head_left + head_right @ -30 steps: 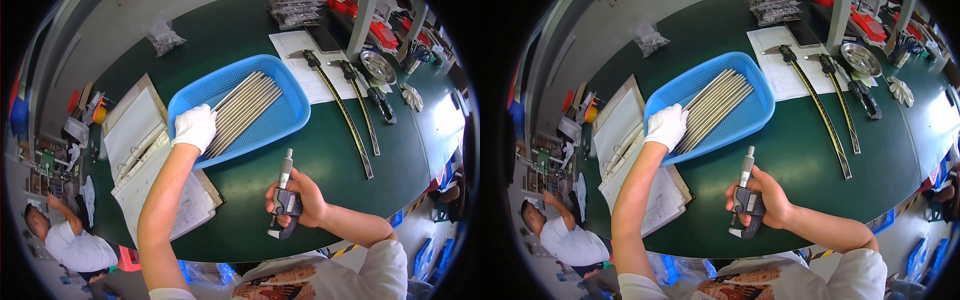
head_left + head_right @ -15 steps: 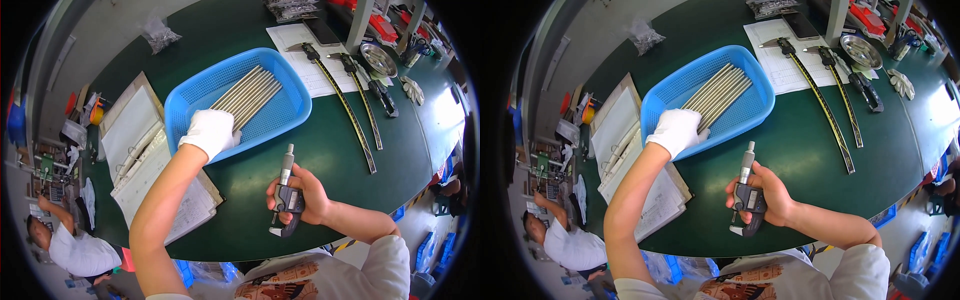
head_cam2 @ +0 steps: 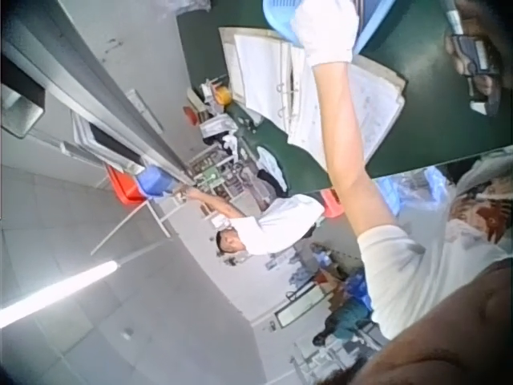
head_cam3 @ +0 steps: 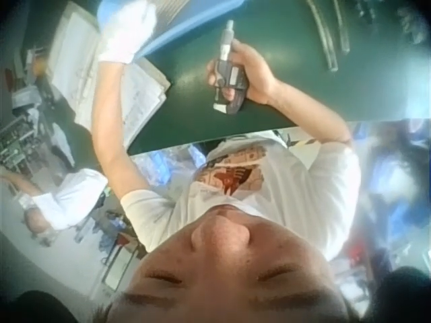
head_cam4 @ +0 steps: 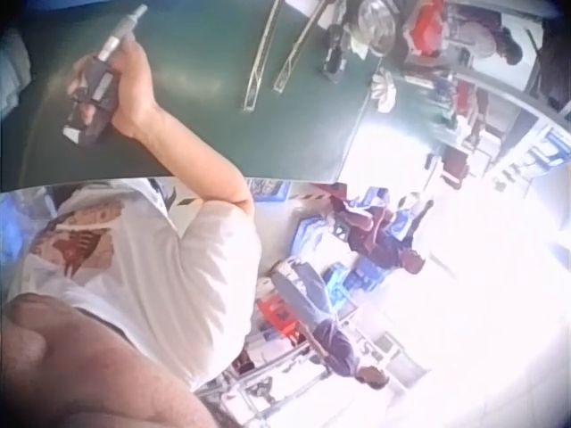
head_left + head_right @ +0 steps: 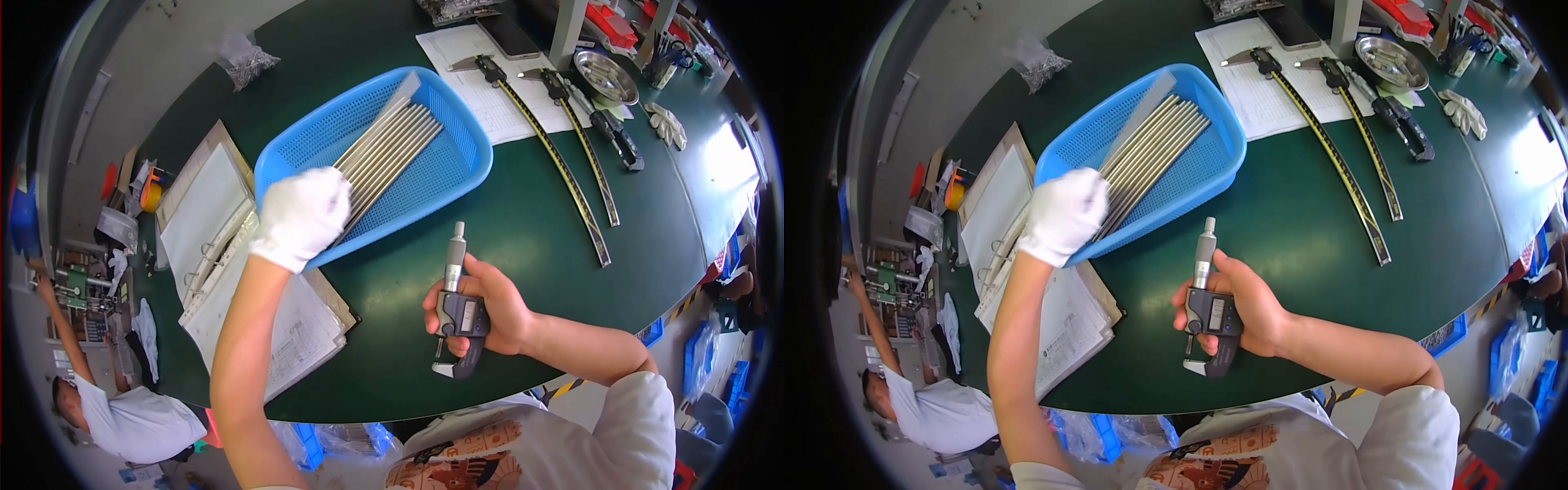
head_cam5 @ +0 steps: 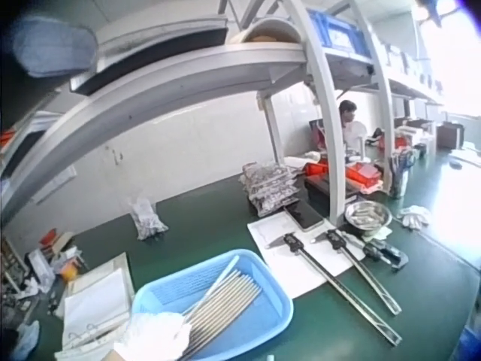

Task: Measuring the diameter or length of thin metal rods using a digital micrometer at a factory quality control station.

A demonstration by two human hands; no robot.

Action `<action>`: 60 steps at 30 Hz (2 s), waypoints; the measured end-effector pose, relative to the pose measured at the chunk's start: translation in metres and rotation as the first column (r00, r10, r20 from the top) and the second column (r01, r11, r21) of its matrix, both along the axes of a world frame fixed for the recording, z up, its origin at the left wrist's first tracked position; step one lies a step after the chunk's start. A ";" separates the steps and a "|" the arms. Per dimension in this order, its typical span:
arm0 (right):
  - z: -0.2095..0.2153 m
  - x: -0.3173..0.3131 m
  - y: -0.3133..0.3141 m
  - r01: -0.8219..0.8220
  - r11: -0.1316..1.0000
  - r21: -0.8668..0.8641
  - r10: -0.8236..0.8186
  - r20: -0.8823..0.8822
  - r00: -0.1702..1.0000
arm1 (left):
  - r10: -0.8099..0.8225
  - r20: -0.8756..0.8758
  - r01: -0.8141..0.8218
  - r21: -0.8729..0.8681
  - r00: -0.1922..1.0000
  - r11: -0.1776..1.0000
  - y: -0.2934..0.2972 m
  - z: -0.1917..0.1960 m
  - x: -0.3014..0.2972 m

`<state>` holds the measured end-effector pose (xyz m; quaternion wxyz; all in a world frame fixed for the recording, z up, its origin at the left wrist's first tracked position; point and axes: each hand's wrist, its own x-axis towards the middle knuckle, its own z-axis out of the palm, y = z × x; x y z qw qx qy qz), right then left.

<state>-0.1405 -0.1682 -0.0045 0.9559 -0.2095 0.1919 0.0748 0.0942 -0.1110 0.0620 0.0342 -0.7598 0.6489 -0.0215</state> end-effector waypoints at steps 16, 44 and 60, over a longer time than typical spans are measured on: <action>-0.004 0.003 -0.002 0.091 0.988 0.129 -0.097 0.049 0.994 | -0.474 -0.844 -0.711 -0.171 -0.252 0.682 0.121 -0.064 -0.102; -0.003 0.001 -0.002 0.035 0.996 0.080 -0.037 0.027 0.999 | -0.384 -0.871 -0.573 -0.153 -0.308 0.805 0.120 -0.071 -0.106; 0.000 0.001 0.002 0.043 0.999 -0.020 -0.042 0.009 0.999 | -0.372 -0.868 -0.574 -0.128 -0.330 0.809 0.119 -0.067 -0.109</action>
